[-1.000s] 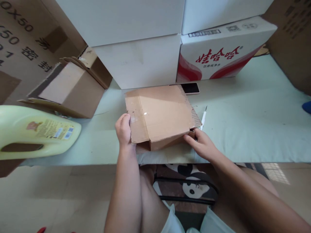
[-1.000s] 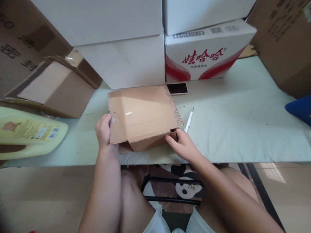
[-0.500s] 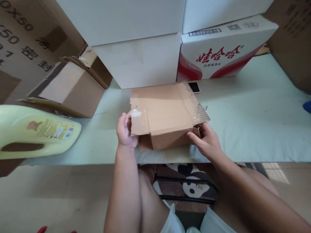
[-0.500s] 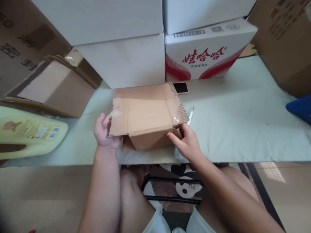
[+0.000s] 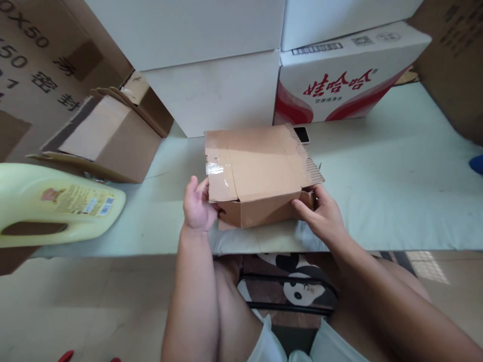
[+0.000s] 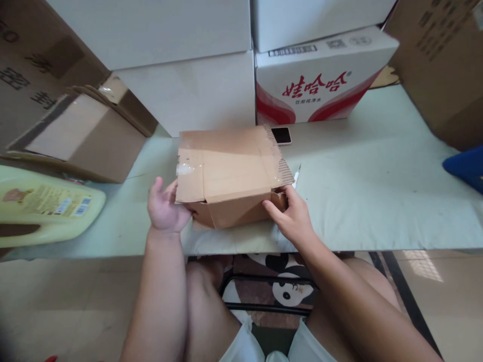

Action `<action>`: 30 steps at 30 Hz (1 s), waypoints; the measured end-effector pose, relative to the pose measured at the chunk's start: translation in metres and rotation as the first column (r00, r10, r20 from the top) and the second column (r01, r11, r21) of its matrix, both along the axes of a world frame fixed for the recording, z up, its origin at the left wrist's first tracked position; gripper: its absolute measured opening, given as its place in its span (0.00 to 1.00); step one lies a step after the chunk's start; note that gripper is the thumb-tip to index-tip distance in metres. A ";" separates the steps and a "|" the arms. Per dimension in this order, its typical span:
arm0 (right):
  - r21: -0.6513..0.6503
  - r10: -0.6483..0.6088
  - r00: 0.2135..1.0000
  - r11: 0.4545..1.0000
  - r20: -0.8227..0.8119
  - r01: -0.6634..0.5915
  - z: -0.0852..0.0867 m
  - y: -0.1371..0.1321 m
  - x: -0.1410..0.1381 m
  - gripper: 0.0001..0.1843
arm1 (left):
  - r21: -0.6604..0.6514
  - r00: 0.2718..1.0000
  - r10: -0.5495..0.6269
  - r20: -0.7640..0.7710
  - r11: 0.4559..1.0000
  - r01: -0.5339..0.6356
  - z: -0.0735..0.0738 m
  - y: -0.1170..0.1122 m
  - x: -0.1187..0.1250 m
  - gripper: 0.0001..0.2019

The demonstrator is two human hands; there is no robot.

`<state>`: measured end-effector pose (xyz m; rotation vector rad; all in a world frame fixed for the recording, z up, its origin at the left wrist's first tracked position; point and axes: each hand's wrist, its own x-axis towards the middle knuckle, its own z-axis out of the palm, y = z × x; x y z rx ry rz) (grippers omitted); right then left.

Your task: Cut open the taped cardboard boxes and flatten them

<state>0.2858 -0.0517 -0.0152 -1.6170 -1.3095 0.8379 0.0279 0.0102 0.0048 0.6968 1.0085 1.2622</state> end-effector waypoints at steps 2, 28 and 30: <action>0.000 -0.009 1.000 1.000 0.007 0.009 0.001 0.001 0.001 0.17 | -0.027 0.998 -0.030 0.050 0.999 0.032 0.002 -0.002 -0.002 0.21; 0.022 -0.181 0.860 0.976 -0.478 0.218 -0.017 0.003 0.015 0.10 | 0.243 0.900 0.206 -0.384 0.963 -0.117 -0.004 0.009 0.002 0.09; 0.046 -0.181 0.855 0.972 -0.486 0.232 -0.015 0.001 0.015 0.08 | 0.252 0.865 0.281 -0.416 0.949 -0.187 -0.006 0.012 0.002 0.10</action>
